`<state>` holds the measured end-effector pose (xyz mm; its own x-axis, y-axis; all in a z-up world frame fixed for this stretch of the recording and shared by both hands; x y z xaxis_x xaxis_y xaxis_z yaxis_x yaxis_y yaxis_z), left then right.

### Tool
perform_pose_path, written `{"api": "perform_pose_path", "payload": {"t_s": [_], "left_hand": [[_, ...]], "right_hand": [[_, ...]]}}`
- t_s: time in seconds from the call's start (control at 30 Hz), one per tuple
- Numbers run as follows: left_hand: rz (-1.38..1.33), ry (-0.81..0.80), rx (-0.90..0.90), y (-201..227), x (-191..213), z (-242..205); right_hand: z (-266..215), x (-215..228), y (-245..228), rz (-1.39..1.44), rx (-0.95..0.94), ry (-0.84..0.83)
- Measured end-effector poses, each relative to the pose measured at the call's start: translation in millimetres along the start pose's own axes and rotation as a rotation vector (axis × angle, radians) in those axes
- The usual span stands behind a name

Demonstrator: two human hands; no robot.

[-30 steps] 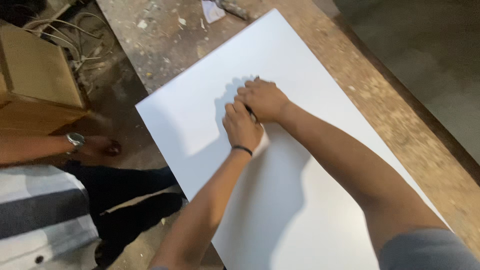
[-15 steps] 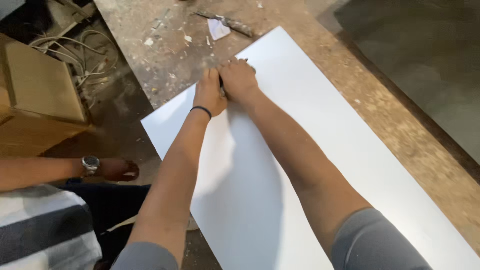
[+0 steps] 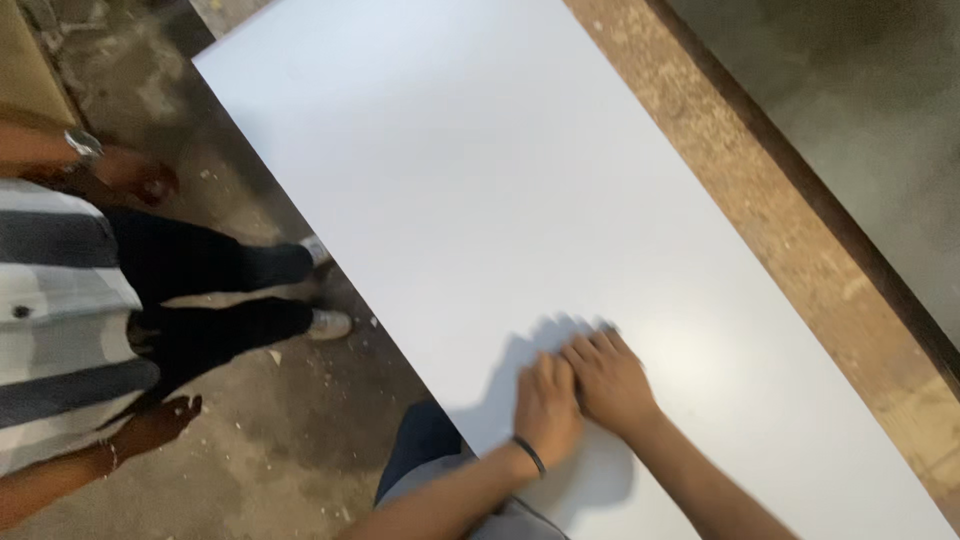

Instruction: The person sands the surface and edges of a large white board with a sanding block by hand.

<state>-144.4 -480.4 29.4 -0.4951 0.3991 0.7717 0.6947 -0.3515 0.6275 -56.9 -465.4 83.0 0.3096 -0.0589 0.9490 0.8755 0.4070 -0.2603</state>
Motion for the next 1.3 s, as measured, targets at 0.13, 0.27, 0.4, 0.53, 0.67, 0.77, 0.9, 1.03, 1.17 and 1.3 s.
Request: {"api": "perform_pose_path", "payload": {"t_s": [0.13, 0.27, 0.4, 0.53, 0.67, 0.77, 0.9, 1.03, 1.17, 1.3], "left_hand": [[-0.054, -0.022, -0.186, 54.0, -6.7, -72.8], [-0.060, -0.006, -0.083, 9.5, -25.7, -45.9], [-0.102, 0.078, 0.178, -41.0, 28.4, 71.2], [0.038, 0.389, 0.257, -98.8, 104.9, 199.6], [0.016, 0.585, 0.352, -181.0, 192.6, 313.6], [0.075, 0.599, 0.384, -257.5, 240.1, 396.5], [0.198, 0.517, 0.363, -336.8, 313.7, 480.1], [0.148, 0.393, 0.117, -388.6, 362.8, 519.5], [0.170, 0.297, -0.058, -382.4, 370.4, 517.2], [0.255, 0.252, -0.032, -352.6, 326.3, 454.6]], "right_hand": [[-98.0, 1.1, -33.5, 0.036, -0.178, -0.115], [-44.9, -29.9, -8.8, -0.032, 0.020, -0.230], [106.9, -35.7, 49.1, -0.033, 0.251, -0.169], [265.7, -59.5, 98.7, -0.139, 0.539, -0.082], [429.0, -92.8, 135.1, -0.144, 0.615, -0.088], [546.1, -105.4, 152.6, -0.072, 0.591, -0.078], [659.1, -129.0, 162.0, -0.159, 0.589, 0.016], [722.0, -150.1, 160.5, -0.129, 0.332, -0.076], [714.6, -160.0, 162.7, -0.150, 0.164, 0.078], [629.8, -138.4, 122.6, -0.338, 0.106, -0.089]]}}
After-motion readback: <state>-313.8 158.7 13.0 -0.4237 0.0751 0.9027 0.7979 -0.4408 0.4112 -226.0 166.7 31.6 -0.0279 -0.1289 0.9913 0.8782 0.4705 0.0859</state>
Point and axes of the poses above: each hand's wrist, its own z-axis towards the middle knuckle, its own x-axis out of the back of the hand, y = z × x, the point moved 8 cm from there along z, towards the middle knuckle, and after that the axes turned 5 degrees about x, right-handed, at the moved point
